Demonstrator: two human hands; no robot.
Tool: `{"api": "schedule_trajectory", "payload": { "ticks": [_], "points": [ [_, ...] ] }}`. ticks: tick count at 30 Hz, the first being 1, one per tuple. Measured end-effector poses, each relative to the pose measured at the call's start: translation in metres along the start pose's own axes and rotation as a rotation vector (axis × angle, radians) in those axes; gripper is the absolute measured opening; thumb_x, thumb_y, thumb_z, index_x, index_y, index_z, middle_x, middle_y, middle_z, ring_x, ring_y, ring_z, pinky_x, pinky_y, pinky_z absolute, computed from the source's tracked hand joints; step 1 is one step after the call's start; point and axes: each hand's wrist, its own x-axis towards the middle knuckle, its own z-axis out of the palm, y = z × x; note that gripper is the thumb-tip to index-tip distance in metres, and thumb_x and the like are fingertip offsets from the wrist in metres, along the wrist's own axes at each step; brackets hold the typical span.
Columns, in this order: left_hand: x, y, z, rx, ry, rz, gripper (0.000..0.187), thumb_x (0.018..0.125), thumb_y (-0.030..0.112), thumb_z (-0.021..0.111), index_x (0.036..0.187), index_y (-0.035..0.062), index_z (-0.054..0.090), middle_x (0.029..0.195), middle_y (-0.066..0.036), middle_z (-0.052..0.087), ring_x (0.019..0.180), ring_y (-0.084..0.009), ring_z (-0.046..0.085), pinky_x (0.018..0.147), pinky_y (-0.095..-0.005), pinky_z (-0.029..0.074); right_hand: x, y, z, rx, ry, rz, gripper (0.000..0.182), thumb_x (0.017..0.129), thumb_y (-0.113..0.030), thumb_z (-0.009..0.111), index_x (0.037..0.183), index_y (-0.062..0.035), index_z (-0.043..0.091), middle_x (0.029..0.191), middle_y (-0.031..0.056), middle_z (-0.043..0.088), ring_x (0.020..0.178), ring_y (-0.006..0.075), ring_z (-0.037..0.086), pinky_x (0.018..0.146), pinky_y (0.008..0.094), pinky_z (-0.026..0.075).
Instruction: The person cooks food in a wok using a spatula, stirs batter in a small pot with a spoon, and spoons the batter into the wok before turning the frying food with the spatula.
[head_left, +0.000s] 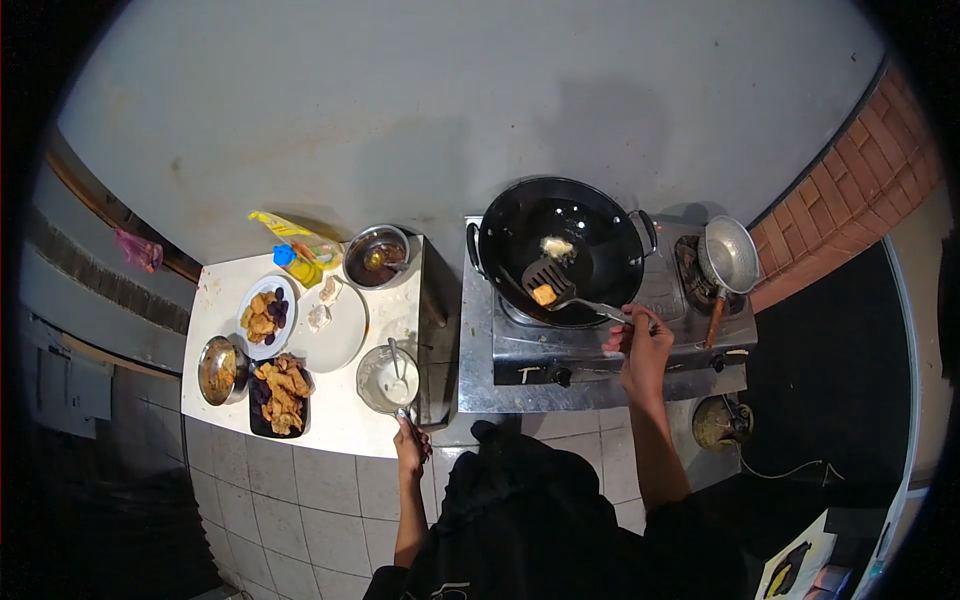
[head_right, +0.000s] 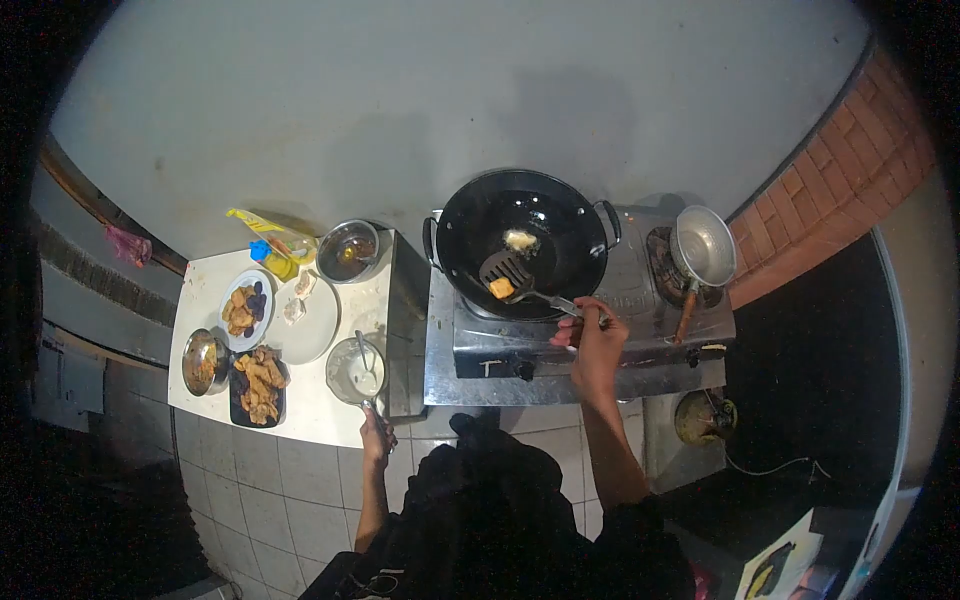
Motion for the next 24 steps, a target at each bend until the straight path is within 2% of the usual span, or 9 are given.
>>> {"api": "schedule_trajectory", "payload": {
  "ticks": [7, 16, 24],
  "points": [
    [-0.002, 0.001, 0.001, 0.001, -0.001, 0.01, 0.061, 0.091, 0.066, 0.035, 0.077, 0.0076, 0.045, 0.054, -0.002, 0.043, 0.039, -0.0121, 0.04, 0.035, -0.0256, 0.032, 0.002, 0.0, -0.002, 0.049, -0.016, -0.039, 0.024, 0.095, -0.016, 0.051, 0.098, 0.0054, 0.061, 0.064, 0.012, 0.06, 0.047, 0.0139, 0.057, 0.043, 0.0288, 0.053],
    [-0.006, 0.006, 0.005, 0.004, 0.015, 0.015, 0.06, 0.092, 0.064, 0.035, 0.073, 0.0085, 0.045, 0.052, -0.001, 0.042, 0.038, -0.0112, 0.039, 0.035, -0.0249, 0.031, -0.016, 0.0, 0.006, -0.104, -0.075, -0.1, 0.026, 0.097, -0.02, 0.05, 0.099, 0.0045, 0.06, 0.065, 0.012, 0.06, 0.048, 0.0148, 0.057, 0.047, 0.0294, 0.052],
    [-0.003, 0.003, 0.003, -0.008, 0.029, -0.011, 0.061, 0.091, 0.066, 0.036, 0.073, 0.0083, 0.045, 0.052, -0.001, 0.042, 0.038, -0.0111, 0.04, 0.035, -0.0242, 0.031, -0.038, 0.013, -0.013, -0.195, -0.162, -0.127, 0.026, 0.097, -0.019, 0.052, 0.101, 0.0051, 0.06, 0.066, 0.0116, 0.06, 0.049, 0.0154, 0.058, 0.046, 0.028, 0.05]
  ]
}}
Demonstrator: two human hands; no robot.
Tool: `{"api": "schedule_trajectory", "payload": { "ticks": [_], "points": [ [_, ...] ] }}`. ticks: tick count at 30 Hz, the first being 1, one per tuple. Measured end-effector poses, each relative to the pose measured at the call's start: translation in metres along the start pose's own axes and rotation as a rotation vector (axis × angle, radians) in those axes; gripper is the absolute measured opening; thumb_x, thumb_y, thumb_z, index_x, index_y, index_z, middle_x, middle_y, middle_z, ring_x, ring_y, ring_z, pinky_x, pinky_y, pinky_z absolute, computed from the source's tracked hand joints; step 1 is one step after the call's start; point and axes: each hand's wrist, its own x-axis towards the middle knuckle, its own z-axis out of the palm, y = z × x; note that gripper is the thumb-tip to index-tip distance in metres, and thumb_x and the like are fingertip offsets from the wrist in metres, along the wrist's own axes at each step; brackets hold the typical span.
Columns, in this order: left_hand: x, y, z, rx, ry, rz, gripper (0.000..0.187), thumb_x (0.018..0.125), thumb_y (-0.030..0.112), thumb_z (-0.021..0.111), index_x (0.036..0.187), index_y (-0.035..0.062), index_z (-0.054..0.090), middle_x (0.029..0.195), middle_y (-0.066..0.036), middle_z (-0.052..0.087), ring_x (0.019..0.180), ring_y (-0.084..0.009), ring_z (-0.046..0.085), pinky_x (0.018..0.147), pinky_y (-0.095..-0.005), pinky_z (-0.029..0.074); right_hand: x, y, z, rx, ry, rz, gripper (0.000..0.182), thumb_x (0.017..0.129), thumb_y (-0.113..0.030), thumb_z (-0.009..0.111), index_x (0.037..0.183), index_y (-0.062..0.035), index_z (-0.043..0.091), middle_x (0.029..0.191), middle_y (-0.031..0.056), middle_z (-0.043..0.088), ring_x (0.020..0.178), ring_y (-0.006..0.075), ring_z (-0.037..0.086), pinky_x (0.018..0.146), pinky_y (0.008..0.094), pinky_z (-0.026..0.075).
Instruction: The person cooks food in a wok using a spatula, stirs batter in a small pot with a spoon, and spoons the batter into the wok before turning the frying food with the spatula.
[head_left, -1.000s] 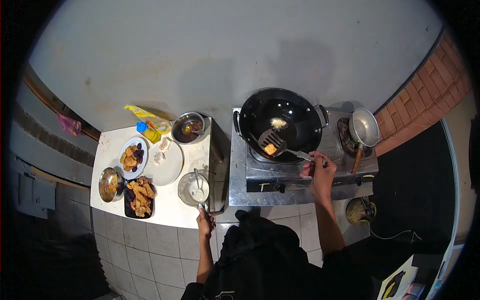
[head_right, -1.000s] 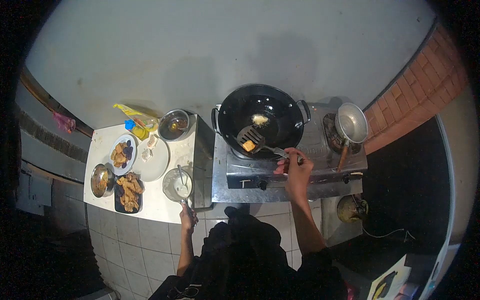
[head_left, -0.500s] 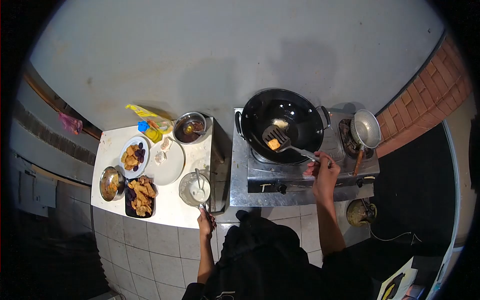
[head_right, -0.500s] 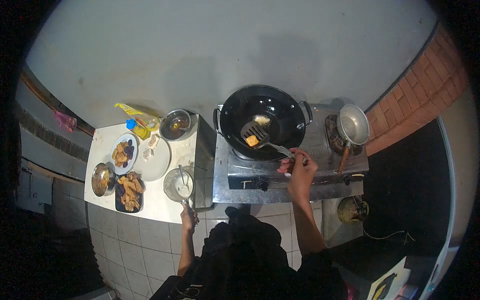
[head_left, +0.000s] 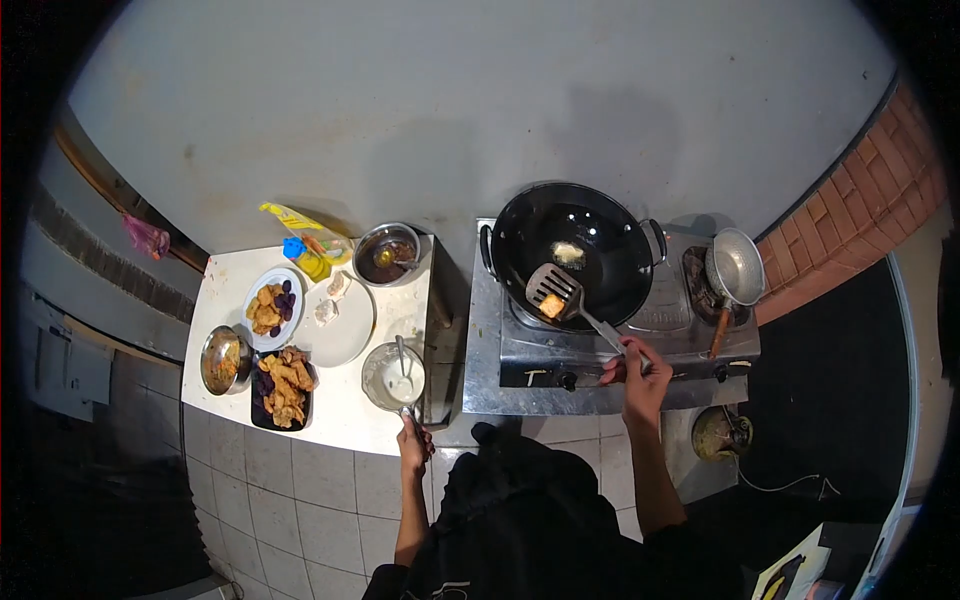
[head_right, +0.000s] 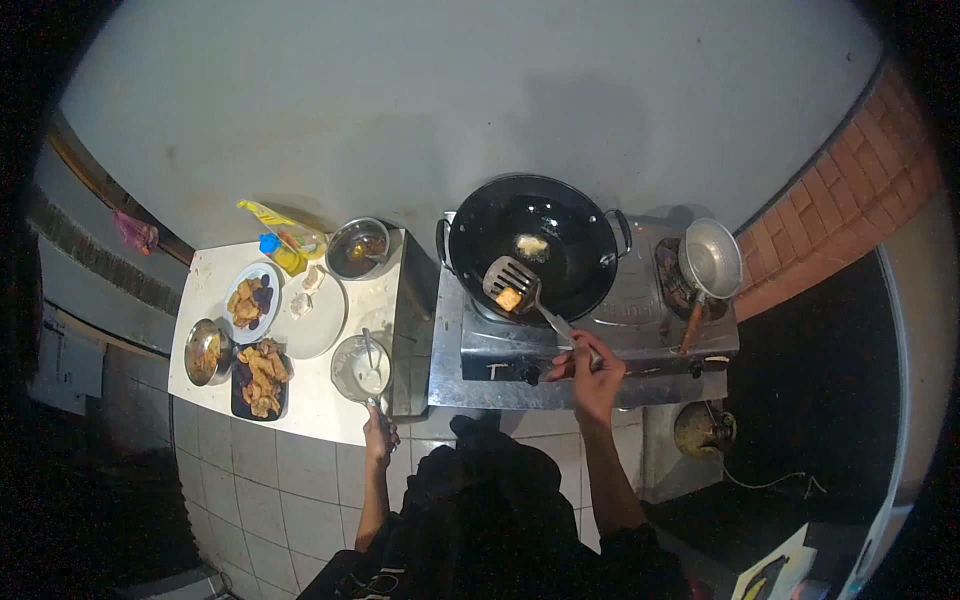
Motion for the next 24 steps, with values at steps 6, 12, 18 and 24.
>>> {"api": "schedule_trajectory", "payload": {
  "ticks": [6, 12, 18, 24],
  "points": [
    [-0.001, 0.002, 0.0, -0.002, -0.005, 0.003, 0.061, 0.09, 0.066, 0.037, 0.073, 0.0081, 0.046, 0.053, -0.001, 0.043, 0.038, -0.0112, 0.041, 0.035, -0.0243, 0.031, -0.005, 0.004, 0.0, -0.042, -0.063, -0.089, 0.024, 0.096, -0.015, 0.052, 0.103, 0.0058, 0.06, 0.066, 0.0125, 0.06, 0.049, 0.0159, 0.058, 0.046, 0.0279, 0.05],
    [-0.001, 0.004, -0.002, 0.018, -0.02, -0.006, 0.061, 0.091, 0.066, 0.037, 0.073, 0.0081, 0.046, 0.053, -0.001, 0.043, 0.039, -0.0118, 0.041, 0.036, -0.0252, 0.033, -0.005, -0.002, 0.004, -0.04, -0.064, -0.08, 0.024, 0.097, -0.016, 0.051, 0.102, 0.0056, 0.06, 0.066, 0.0125, 0.06, 0.048, 0.0161, 0.058, 0.046, 0.0281, 0.051],
    [0.0, 0.005, -0.001, -0.008, -0.022, -0.013, 0.059, 0.092, 0.064, 0.036, 0.073, 0.0093, 0.045, 0.054, -0.001, 0.042, 0.04, -0.012, 0.04, 0.037, -0.0254, 0.033, 0.003, -0.002, 0.005, 0.032, 0.027, 0.002, 0.026, 0.098, -0.02, 0.05, 0.099, 0.0043, 0.06, 0.065, 0.0123, 0.06, 0.046, 0.016, 0.058, 0.047, 0.0284, 0.051],
    [-0.003, 0.009, 0.0, -0.004, -0.024, -0.038, 0.057, 0.092, 0.064, 0.036, 0.072, 0.0101, 0.044, 0.054, -0.001, 0.042, 0.04, -0.0117, 0.04, 0.037, -0.0251, 0.033, 0.018, -0.005, 0.01, 0.119, 0.133, 0.075, 0.027, 0.097, -0.021, 0.05, 0.099, 0.0046, 0.059, 0.066, 0.0125, 0.059, 0.048, 0.0163, 0.058, 0.048, 0.03, 0.053]
  ]
}}
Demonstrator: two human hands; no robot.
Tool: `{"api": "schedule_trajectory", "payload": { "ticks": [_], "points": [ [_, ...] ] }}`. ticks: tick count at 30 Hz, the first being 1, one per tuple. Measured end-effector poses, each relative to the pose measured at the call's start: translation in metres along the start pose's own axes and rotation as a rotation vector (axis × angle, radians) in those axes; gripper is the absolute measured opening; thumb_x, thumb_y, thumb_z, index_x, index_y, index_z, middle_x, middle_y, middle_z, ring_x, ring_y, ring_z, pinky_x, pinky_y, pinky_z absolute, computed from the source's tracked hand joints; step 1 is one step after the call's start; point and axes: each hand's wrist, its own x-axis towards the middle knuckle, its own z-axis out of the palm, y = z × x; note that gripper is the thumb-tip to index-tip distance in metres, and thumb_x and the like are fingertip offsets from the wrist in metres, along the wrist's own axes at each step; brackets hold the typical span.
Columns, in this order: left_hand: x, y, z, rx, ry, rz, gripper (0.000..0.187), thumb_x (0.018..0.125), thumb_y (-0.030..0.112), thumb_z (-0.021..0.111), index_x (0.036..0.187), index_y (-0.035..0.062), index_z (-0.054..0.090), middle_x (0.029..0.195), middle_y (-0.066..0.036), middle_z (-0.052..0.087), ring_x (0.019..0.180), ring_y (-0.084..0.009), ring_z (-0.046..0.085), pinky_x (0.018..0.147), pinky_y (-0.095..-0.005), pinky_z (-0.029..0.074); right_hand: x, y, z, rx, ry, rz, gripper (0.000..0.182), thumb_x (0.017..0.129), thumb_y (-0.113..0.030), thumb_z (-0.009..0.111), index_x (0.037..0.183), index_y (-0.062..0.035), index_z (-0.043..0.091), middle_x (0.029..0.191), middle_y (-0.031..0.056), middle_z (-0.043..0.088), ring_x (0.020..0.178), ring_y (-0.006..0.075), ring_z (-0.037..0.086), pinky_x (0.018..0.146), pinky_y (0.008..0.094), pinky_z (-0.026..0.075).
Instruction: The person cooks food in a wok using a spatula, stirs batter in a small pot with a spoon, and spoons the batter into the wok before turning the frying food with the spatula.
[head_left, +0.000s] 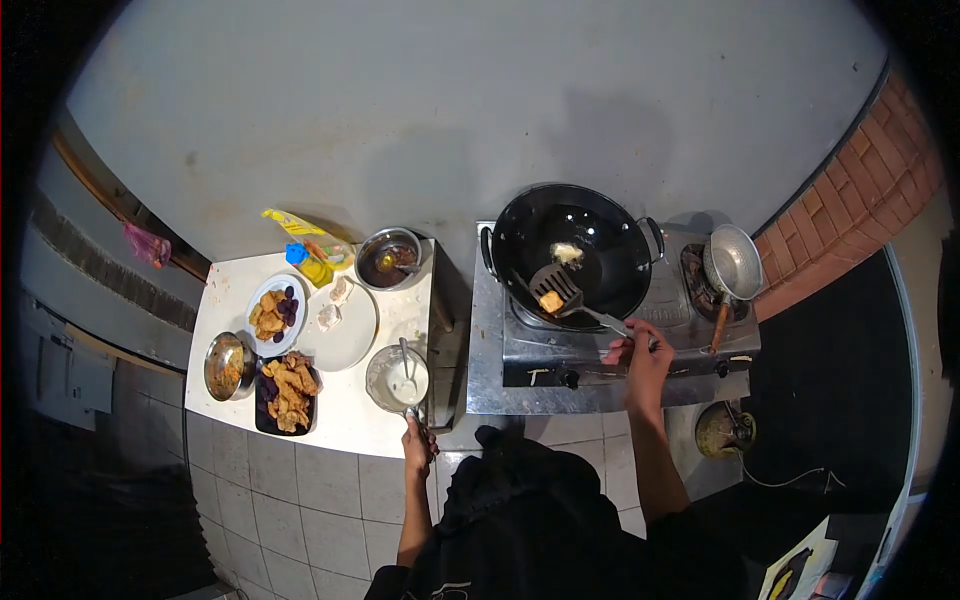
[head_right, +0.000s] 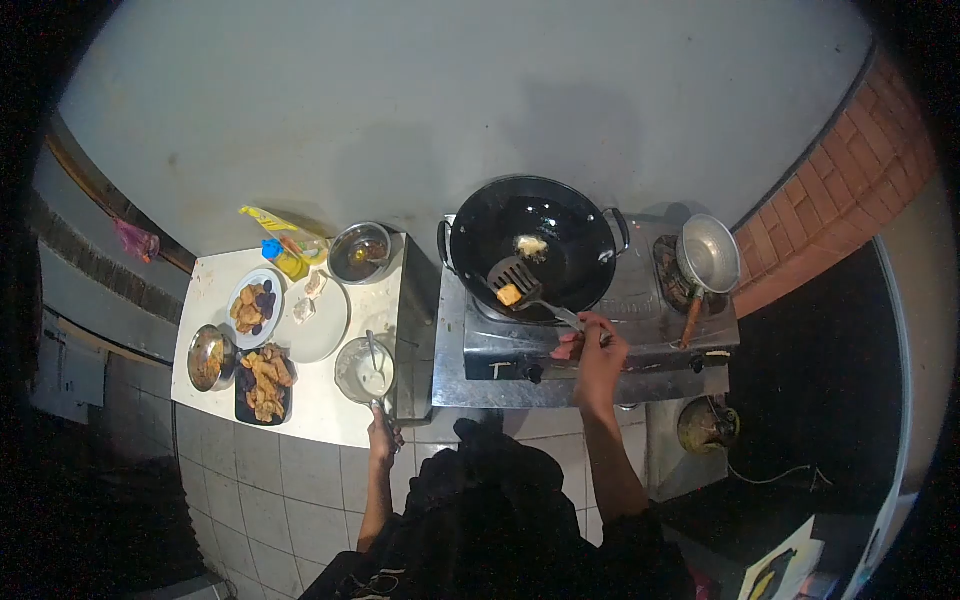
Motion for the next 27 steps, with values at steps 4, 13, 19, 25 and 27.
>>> {"api": "schedule_trajectory", "payload": {
  "ticks": [4, 13, 19, 25, 27],
  "points": [
    [-0.002, 0.001, 0.001, 0.01, 0.005, 0.001, 0.058, 0.091, 0.065, 0.036, 0.073, 0.0101, 0.044, 0.054, -0.001, 0.041, 0.04, -0.0112, 0.04, 0.037, -0.0247, 0.032, 0.008, 0.0, 0.001, 0.071, 0.03, 0.045, 0.025, 0.096, -0.018, 0.049, 0.099, 0.0055, 0.059, 0.067, 0.0131, 0.06, 0.049, 0.0161, 0.058, 0.048, 0.0313, 0.054],
    [0.0, 0.001, -0.006, 0.028, 0.0, 0.01, 0.057, 0.091, 0.064, 0.037, 0.073, 0.0105, 0.044, 0.054, 0.0, 0.04, 0.038, -0.01, 0.037, 0.035, -0.0237, 0.03, 0.018, -0.013, 0.008, 0.085, 0.006, -0.024, 0.027, 0.095, -0.016, 0.046, 0.101, 0.0073, 0.059, 0.066, 0.0131, 0.06, 0.049, 0.0148, 0.059, 0.046, 0.0297, 0.054],
    [-0.003, 0.006, -0.004, 0.016, 0.015, 0.018, 0.055, 0.092, 0.062, 0.037, 0.073, 0.0115, 0.044, 0.053, 0.001, 0.04, 0.038, -0.0085, 0.035, 0.034, -0.0226, 0.027, 0.026, -0.047, 0.032, 0.074, 0.03, -0.077, 0.025, 0.095, -0.012, 0.047, 0.097, 0.0101, 0.06, 0.065, 0.0155, 0.061, 0.048, 0.0173, 0.061, 0.046, 0.0307, 0.056],
    [0.0, 0.003, -0.01, -0.011, 0.029, 0.008, 0.055, 0.092, 0.062, 0.038, 0.072, 0.0108, 0.045, 0.053, 0.002, 0.041, 0.038, -0.0083, 0.036, 0.034, -0.0227, 0.027, 0.029, -0.077, 0.065, 0.106, -0.049, -0.179, 0.026, 0.093, -0.015, 0.051, 0.094, 0.0082, 0.062, 0.062, 0.0127, 0.06, 0.044, 0.0133, 0.057, 0.045, 0.0293, 0.055],
    [0.0, 0.004, -0.014, -0.02, 0.021, -0.001, 0.056, 0.092, 0.062, 0.038, 0.072, 0.0102, 0.046, 0.053, 0.001, 0.041, 0.038, -0.0087, 0.036, 0.034, -0.0231, 0.028, 0.027, -0.088, 0.078, 0.108, -0.082, -0.162, 0.026, 0.092, -0.015, 0.051, 0.094, 0.0084, 0.062, 0.062, 0.0127, 0.061, 0.043, 0.0132, 0.057, 0.044, 0.0295, 0.055]
  ]
}}
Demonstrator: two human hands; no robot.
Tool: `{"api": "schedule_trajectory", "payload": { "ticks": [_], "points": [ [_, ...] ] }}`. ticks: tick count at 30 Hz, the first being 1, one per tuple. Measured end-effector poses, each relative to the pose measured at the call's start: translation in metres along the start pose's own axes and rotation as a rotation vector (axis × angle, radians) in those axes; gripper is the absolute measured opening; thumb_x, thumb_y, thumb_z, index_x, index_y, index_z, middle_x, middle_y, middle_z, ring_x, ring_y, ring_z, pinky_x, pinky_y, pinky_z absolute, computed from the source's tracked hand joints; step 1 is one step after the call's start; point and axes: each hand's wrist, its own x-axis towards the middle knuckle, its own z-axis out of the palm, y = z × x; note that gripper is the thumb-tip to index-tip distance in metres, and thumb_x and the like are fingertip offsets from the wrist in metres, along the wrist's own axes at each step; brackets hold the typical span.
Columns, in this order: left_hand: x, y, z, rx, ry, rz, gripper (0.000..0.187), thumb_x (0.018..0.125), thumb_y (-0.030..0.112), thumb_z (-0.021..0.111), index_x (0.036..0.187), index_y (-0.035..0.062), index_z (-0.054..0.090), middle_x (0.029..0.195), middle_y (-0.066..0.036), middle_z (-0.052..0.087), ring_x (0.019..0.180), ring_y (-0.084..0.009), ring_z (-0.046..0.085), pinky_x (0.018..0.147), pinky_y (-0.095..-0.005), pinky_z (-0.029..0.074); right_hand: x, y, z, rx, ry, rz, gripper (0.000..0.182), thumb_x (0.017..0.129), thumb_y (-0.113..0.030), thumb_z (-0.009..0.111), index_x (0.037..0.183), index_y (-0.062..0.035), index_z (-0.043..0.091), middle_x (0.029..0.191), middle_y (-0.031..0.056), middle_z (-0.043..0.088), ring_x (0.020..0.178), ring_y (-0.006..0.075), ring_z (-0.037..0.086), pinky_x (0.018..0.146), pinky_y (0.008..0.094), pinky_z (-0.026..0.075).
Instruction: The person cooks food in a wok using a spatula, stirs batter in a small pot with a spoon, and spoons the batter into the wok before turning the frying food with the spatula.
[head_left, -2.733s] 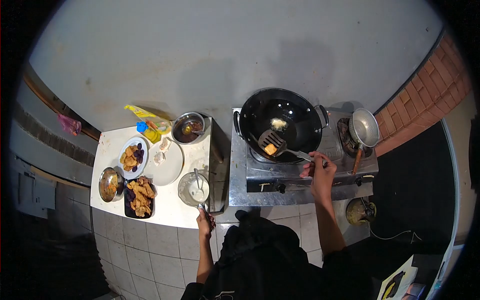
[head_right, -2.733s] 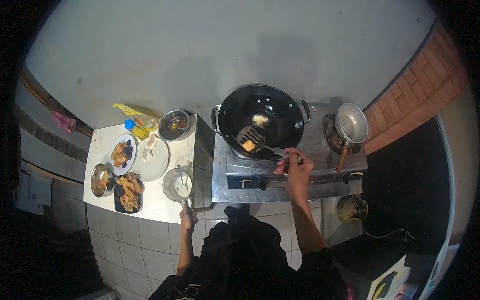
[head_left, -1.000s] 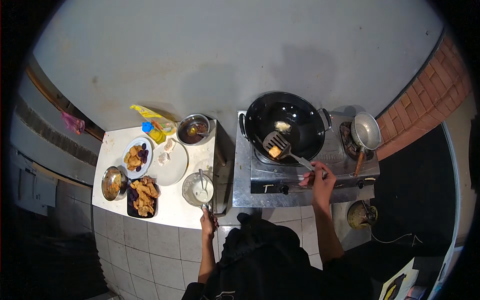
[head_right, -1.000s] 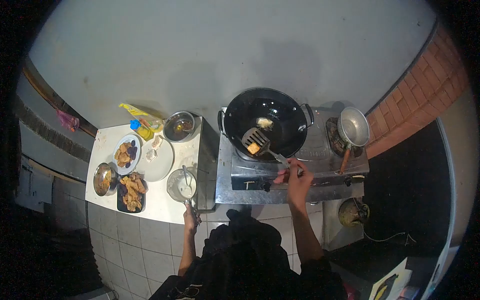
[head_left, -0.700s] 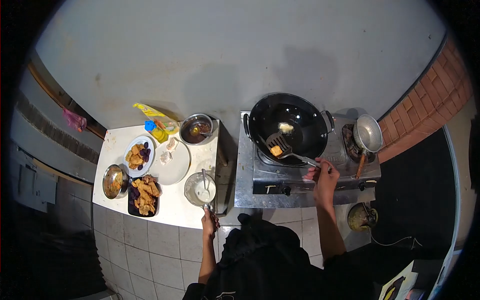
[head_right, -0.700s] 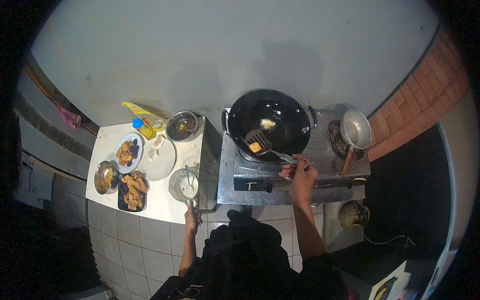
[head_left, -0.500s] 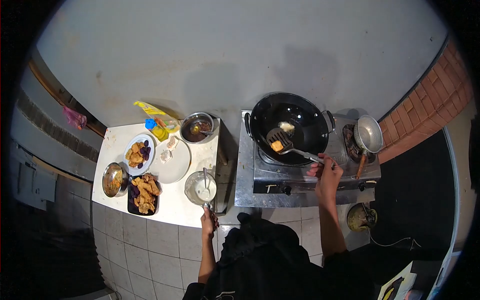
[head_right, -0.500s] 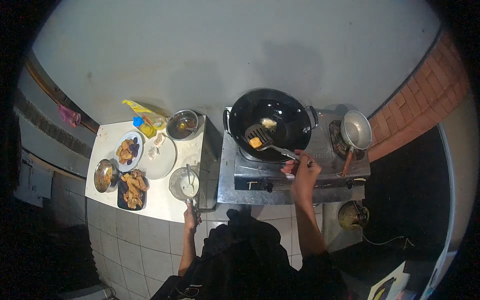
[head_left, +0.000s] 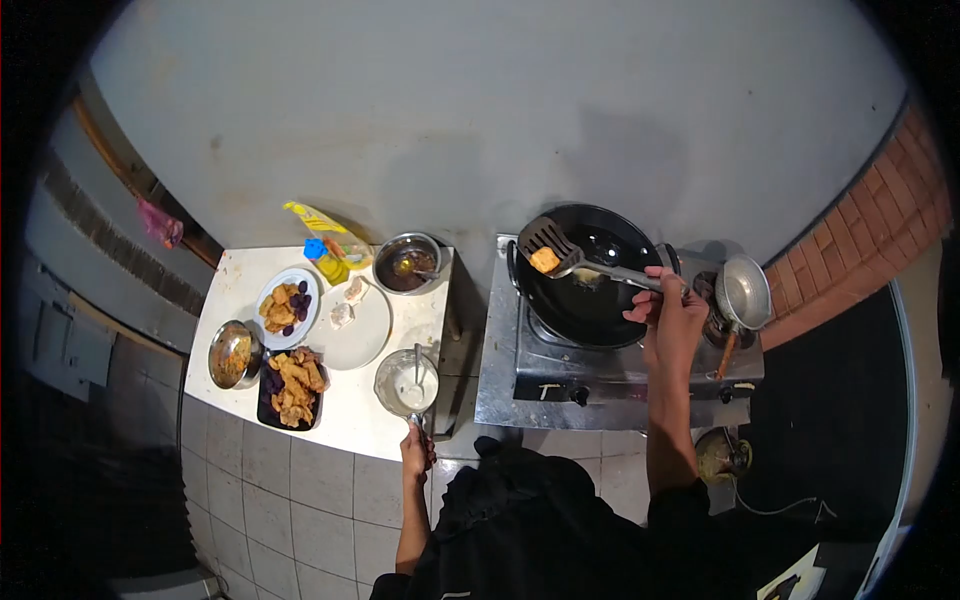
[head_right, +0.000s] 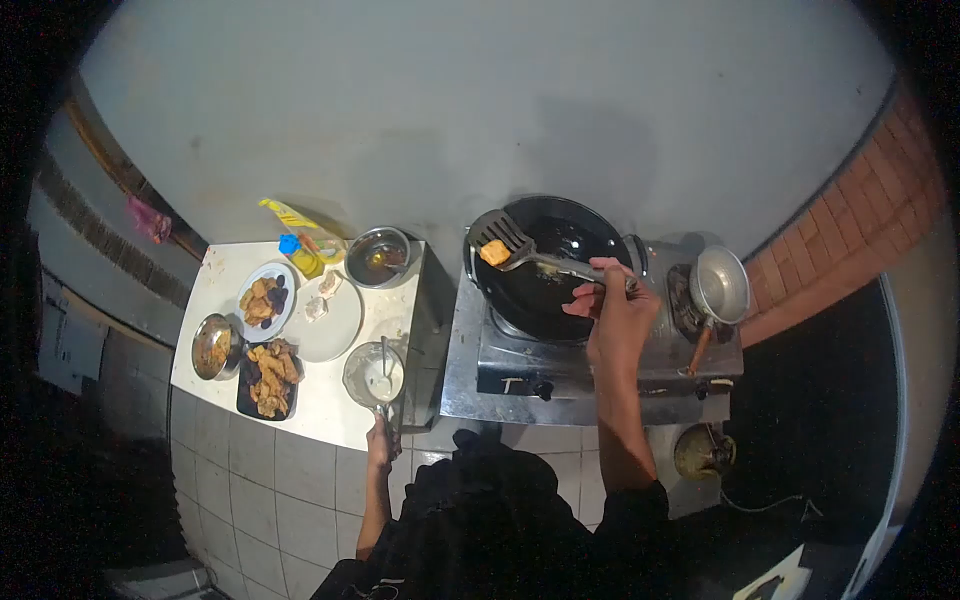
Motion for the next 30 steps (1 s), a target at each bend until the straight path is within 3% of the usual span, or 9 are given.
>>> {"api": "schedule_trajectory", "payload": {
  "ticks": [8, 16, 19, 30],
  "points": [
    [-0.004, 0.002, -0.013, 0.032, -0.006, 0.054, 0.059, 0.094, 0.059, 0.037, 0.067, 0.008, 0.047, 0.05, -0.001, 0.042, 0.037, -0.0104, 0.039, 0.035, -0.0251, 0.031, -0.003, -0.001, 0.066, 0.06, -0.2, 0.104, 0.025, 0.09, -0.014, 0.053, 0.092, 0.0089, 0.063, 0.062, 0.015, 0.062, 0.045, 0.0148, 0.06, 0.043, 0.0298, 0.056],
    [-0.009, 0.005, -0.03, 0.086, 0.062, 0.006, 0.056, 0.095, 0.054, 0.041, 0.068, 0.0067, 0.05, 0.052, -0.002, 0.045, 0.039, -0.0107, 0.041, 0.036, -0.026, 0.032, -0.03, 0.046, 0.136, 0.127, -0.375, 0.274, 0.022, 0.091, -0.014, 0.053, 0.092, 0.0066, 0.061, 0.062, 0.0128, 0.061, 0.045, 0.0144, 0.057, 0.047, 0.0316, 0.055],
    [-0.004, 0.0, -0.042, 0.124, 0.052, 0.101, 0.056, 0.094, 0.055, 0.042, 0.067, 0.0067, 0.05, 0.053, -0.002, 0.046, 0.039, -0.0104, 0.041, 0.037, -0.0263, 0.033, -0.047, 0.066, 0.161, 0.114, -0.398, 0.308, 0.022, 0.09, -0.015, 0.054, 0.092, 0.0062, 0.061, 0.062, 0.0126, 0.061, 0.045, 0.0146, 0.058, 0.047, 0.0317, 0.056],
    [0.0, 0.033, -0.101, 0.174, -0.214, -0.019, 0.055, 0.093, 0.057, 0.045, 0.083, 0.0042, 0.06, 0.06, 0.001, 0.05, 0.043, -0.0075, 0.042, 0.04, -0.0233, 0.034, -0.139, 0.164, 0.257, 0.07, -0.52, 0.411, 0.021, 0.091, -0.014, 0.052, 0.096, 0.0041, 0.061, 0.064, 0.0141, 0.062, 0.048, 0.0161, 0.06, 0.048, 0.0312, 0.056]
  ]
}}
